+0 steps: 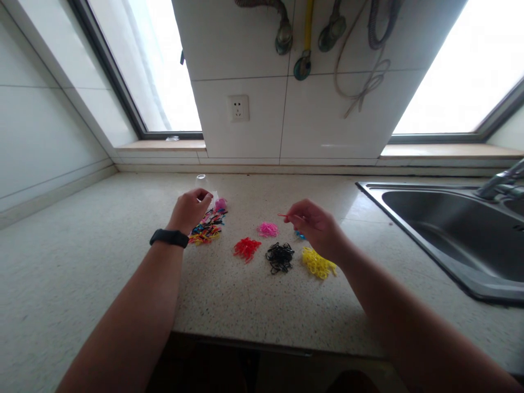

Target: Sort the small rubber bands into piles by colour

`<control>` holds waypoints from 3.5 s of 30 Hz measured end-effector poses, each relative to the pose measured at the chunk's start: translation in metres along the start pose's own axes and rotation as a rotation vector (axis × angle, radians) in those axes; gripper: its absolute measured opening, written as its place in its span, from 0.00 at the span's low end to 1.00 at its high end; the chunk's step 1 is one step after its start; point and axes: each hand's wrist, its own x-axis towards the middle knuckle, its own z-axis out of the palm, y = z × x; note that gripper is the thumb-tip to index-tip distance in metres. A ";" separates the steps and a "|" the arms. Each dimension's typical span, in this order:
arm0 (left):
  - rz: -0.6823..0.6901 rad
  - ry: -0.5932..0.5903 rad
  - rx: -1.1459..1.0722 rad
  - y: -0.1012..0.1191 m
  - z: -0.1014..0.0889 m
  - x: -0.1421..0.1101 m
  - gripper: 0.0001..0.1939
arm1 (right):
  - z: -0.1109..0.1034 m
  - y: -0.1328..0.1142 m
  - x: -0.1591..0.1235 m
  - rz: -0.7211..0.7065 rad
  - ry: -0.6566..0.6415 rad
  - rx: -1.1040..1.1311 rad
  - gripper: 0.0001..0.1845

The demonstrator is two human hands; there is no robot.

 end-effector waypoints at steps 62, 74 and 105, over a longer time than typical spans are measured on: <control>0.000 -0.159 0.085 -0.016 -0.002 0.002 0.17 | -0.029 0.028 0.016 -0.311 -0.120 -0.723 0.08; -0.041 -0.515 0.254 -0.039 0.002 0.003 0.18 | -0.035 0.045 0.016 -0.216 -0.073 -0.704 0.08; -0.045 -0.598 0.265 -0.042 -0.002 0.003 0.13 | -0.037 0.048 0.016 -0.179 -0.097 -0.697 0.08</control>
